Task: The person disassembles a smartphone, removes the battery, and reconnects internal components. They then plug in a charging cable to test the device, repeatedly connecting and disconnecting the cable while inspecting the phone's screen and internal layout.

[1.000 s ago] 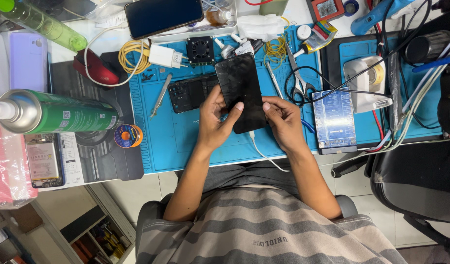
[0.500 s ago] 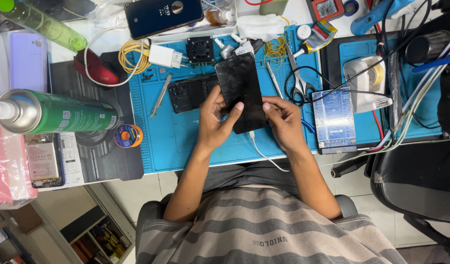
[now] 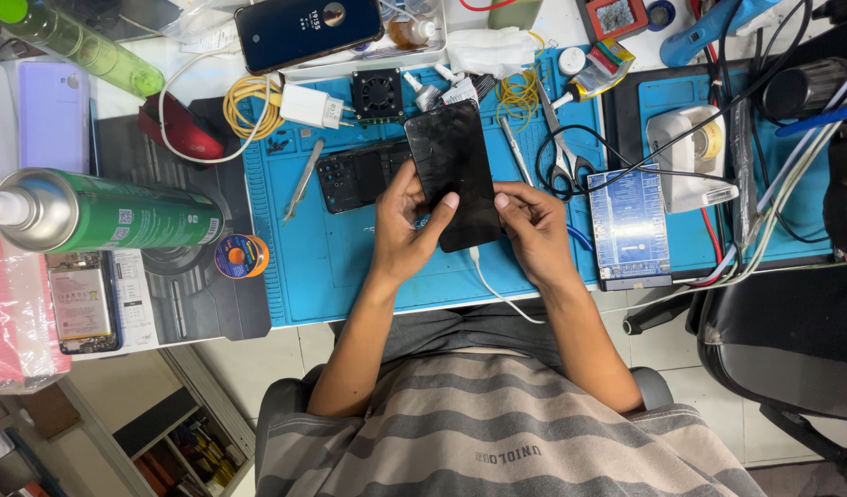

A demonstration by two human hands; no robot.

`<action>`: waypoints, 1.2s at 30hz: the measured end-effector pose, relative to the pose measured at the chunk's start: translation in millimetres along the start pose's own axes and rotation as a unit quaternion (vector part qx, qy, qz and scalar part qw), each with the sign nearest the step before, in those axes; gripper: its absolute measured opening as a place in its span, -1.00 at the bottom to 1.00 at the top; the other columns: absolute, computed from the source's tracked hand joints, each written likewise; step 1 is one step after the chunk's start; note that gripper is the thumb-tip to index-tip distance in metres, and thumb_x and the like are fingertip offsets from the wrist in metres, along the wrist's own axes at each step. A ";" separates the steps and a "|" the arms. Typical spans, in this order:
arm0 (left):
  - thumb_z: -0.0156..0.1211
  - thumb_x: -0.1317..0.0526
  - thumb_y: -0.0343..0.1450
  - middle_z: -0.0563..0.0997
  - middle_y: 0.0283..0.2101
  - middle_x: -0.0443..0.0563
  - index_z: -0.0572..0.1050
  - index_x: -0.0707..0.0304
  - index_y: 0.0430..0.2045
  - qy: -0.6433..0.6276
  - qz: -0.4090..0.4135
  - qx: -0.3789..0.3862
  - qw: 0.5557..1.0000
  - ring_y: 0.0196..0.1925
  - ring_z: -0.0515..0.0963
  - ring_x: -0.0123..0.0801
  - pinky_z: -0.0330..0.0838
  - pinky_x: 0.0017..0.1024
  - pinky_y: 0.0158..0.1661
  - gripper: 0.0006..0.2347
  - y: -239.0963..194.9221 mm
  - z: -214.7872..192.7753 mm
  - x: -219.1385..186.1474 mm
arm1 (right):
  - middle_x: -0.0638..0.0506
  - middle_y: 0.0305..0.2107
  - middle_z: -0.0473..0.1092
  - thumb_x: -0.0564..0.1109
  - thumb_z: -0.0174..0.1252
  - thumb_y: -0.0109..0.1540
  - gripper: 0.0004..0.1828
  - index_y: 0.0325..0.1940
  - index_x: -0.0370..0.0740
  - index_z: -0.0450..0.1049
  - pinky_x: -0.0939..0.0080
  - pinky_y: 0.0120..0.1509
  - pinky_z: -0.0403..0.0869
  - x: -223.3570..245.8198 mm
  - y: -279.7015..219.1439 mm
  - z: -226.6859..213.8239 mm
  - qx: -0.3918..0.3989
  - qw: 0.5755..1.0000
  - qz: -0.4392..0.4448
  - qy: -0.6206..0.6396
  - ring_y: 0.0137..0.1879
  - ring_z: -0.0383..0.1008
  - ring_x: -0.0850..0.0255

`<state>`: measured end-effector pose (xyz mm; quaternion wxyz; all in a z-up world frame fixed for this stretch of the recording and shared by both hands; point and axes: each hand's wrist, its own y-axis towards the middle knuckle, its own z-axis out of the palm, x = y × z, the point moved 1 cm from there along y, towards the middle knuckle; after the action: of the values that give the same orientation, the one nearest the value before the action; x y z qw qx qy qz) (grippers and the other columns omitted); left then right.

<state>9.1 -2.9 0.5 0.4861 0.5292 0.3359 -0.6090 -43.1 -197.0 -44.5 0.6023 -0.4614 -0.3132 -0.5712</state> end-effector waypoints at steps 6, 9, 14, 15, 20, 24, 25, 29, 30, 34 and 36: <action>0.22 0.34 0.52 0.67 -0.13 0.03 0.37 0.46 0.17 0.002 0.001 0.001 1.000 -0.12 0.63 -0.55 0.49 -0.61 -0.15 -0.67 0.3 0.3 -0.1 | 0.10 -0.33 0.50 -0.20 0.21 0.37 -0.72 0.14 -0.39 0.53 0.43 -0.19 0.29 -3.4 -0.3 -2.6 -0.006 1.000 -0.003 -0.004 -0.28 0.35 0.45; 0.22 0.34 0.51 0.67 -0.14 0.03 0.37 0.47 0.18 0.008 -0.001 -0.002 1.000 -0.14 0.64 -0.56 0.49 -0.61 -0.17 -0.66 0.4 0.2 -0.4 | 0.11 -0.34 0.49 -0.20 0.21 0.37 -0.72 0.13 -0.38 0.53 0.43 -0.20 0.28 -4.2 -0.2 -3.2 -0.006 1.000 -0.003 0.001 -0.29 0.34 0.45; 0.22 0.34 0.52 0.67 -0.14 0.03 0.38 0.47 0.17 0.007 -0.001 -0.002 1.000 -0.13 0.64 -0.55 0.48 -0.62 -0.16 -0.66 0.6 0.5 -0.5 | 0.14 -0.37 0.47 -0.20 0.21 0.37 -0.72 0.13 -0.38 0.53 0.43 -0.23 0.25 -4.0 0.0 -3.3 -0.005 1.000 -0.004 -0.002 -0.31 0.31 0.46; 0.22 0.34 0.52 0.67 -0.13 0.04 0.38 0.47 0.17 0.005 0.001 -0.001 1.000 -0.12 0.64 -0.55 0.48 -0.61 -0.15 -0.66 0.6 0.6 -0.6 | 0.14 -0.38 0.46 -0.20 0.21 0.37 -0.72 0.13 -0.38 0.54 0.44 -0.23 0.24 -3.8 0.0 -3.2 -0.005 1.000 -0.004 -0.003 -0.32 0.30 0.47; 0.22 0.34 0.52 0.67 -0.13 0.04 0.38 0.47 0.17 0.005 0.002 -0.001 1.000 -0.11 0.64 -0.54 0.48 -0.61 -0.15 -0.67 0.5 0.5 -0.2 | 0.15 -0.39 0.45 -0.19 0.21 0.36 -0.72 0.13 -0.39 0.53 0.43 -0.24 0.23 -3.3 0.0 -2.9 -0.006 1.000 -0.004 -0.005 -0.32 0.28 0.46; 0.22 0.34 0.52 0.67 -0.14 0.04 0.38 0.47 0.17 0.005 -0.001 -0.002 1.000 -0.13 0.64 -0.54 0.49 -0.61 -0.16 -0.66 0.6 0.2 0.6 | 0.16 -0.41 0.43 -0.18 0.21 0.37 -0.72 0.13 -0.39 0.54 0.44 -0.26 0.21 -2.9 0.2 -3.0 -0.008 1.000 -0.004 -0.017 -0.35 0.26 0.47; 0.22 0.34 0.51 0.67 -0.15 0.04 0.37 0.47 0.17 0.005 -0.003 -0.002 1.000 -0.14 0.64 -0.54 0.50 -0.60 -0.17 -0.66 0.8 0.2 0.8 | 0.16 -0.41 0.43 -0.18 0.21 0.37 -0.72 0.13 -0.38 0.54 0.44 -0.26 0.21 -2.8 0.2 -2.8 -0.008 1.000 -0.005 -0.016 -0.34 0.26 0.47; 0.22 0.33 0.52 0.67 -0.14 0.04 0.37 0.47 0.18 0.002 -0.002 -0.001 1.000 -0.13 0.64 -0.54 0.50 -0.60 -0.16 -0.66 0.6 0.2 0.9 | 0.15 -0.39 0.45 -0.18 0.21 0.37 -0.71 0.13 -0.39 0.53 0.43 -0.25 0.22 -2.3 0.1 -2.0 -0.007 1.000 -0.004 -0.011 -0.33 0.27 0.47; 0.22 0.33 0.51 0.67 -0.14 0.04 0.37 0.47 0.18 0.001 -0.002 -0.001 1.000 -0.13 0.65 -0.54 0.50 -0.60 -0.16 -0.65 0.7 0.4 1.0 | 0.14 -0.38 0.46 -0.18 0.21 0.36 -0.71 0.13 -0.39 0.53 0.43 -0.25 0.22 -2.0 0.2 -1.7 -0.006 1.000 -0.003 -0.009 -0.33 0.28 0.47; 0.22 0.33 0.52 0.67 -0.12 0.05 0.38 0.47 0.17 0.000 -0.002 -0.002 1.000 -0.11 0.65 -0.53 0.49 -0.60 -0.15 -0.67 0.1 0.3 0.9 | 0.14 -0.37 0.47 -0.18 0.20 0.37 -0.71 0.13 -0.38 0.53 0.43 -0.24 0.24 -0.3 0.2 -0.3 -0.004 1.000 -0.003 -0.009 -0.32 0.30 0.46; 0.22 0.33 0.52 0.67 -0.12 0.04 0.37 0.47 0.18 0.001 -0.001 -0.004 1.000 -0.11 0.65 -0.53 0.50 -0.60 -0.15 -0.65 -0.1 0.2 0.7 | 0.12 -0.35 0.50 -0.18 0.19 0.36 -0.71 0.12 -0.38 0.52 0.43 -0.22 0.26 0.6 0.3 -0.2 -0.002 1.000 0.002 -0.008 -0.30 0.33 0.46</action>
<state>9.0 -3.2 -0.1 0.4868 0.5276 0.3393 -0.6079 -42.7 -197.4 -44.1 0.6000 -0.4684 -0.3157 -0.5666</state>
